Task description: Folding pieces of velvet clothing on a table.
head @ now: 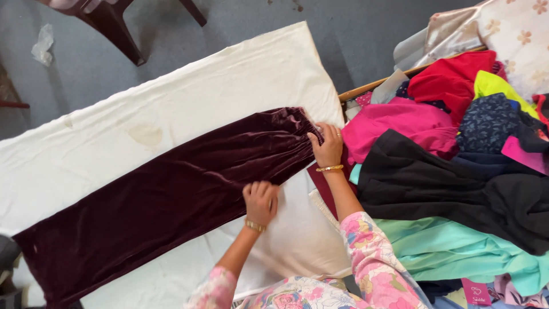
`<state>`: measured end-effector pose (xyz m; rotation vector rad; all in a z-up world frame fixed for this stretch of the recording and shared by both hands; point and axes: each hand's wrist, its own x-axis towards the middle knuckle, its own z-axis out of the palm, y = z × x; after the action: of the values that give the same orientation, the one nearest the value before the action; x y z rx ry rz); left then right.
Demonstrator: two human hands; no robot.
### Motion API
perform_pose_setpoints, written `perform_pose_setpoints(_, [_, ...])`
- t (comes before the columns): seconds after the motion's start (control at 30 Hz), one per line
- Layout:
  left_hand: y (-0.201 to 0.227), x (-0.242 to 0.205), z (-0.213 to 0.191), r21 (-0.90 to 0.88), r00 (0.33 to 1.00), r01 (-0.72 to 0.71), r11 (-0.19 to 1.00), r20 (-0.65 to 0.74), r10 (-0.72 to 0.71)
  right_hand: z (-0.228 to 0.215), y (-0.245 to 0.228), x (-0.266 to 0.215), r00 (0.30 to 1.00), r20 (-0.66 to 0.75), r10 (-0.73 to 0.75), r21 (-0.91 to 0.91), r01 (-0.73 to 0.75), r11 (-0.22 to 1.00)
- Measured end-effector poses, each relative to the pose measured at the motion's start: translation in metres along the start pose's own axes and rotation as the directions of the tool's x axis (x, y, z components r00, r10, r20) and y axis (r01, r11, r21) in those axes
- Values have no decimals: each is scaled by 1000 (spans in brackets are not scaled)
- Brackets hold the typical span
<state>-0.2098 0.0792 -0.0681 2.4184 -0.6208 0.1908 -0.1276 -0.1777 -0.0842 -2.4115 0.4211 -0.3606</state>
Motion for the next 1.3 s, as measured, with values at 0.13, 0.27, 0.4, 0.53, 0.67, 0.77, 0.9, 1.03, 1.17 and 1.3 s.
perform_pose_setpoints(0.13, [6,-43,-36,192,1000,27,981,1,-28,3,-6,-4,992,-44,-122,36,124,992])
perform_pose_setpoints(0.27, [-27,-56,-28,374,995,72,925,-97,-38,8,-13,-5,999,-20,-51,-19,50,999])
perform_pose_setpoints(0.4, [-53,-47,-24,322,960,191,927,137,-245,10,-4,10,996,84,13,55,-17,998])
perform_pose_setpoints(0.53, [-45,-36,-47,-186,928,364,913,-8,-372,15,12,13,964,220,149,-75,-136,988])
perform_pose_setpoints(0.67, [-15,-52,-68,-178,916,349,920,270,-295,17,15,12,956,223,189,21,-198,980])
perform_pose_setpoints(0.77, [-14,-92,-53,-277,876,480,832,92,-474,10,6,9,936,237,259,52,-278,959])
perform_pose_setpoints(0.9, [-17,-124,-32,-475,583,720,507,17,-812,3,-6,8,961,199,192,97,-215,972])
perform_pose_setpoints(1.03, [-41,-153,-1,-777,110,630,-14,107,-988,-6,-24,2,979,153,133,28,-139,990])
perform_pose_setpoints(1.17, [-31,-129,-11,-931,-187,139,-338,310,-932,-23,-89,-30,950,-15,-312,-58,311,949])
perform_pose_setpoints(1.3, [-47,-145,4,-907,-99,179,-381,369,-924,-9,-148,-113,820,236,-521,210,481,851])
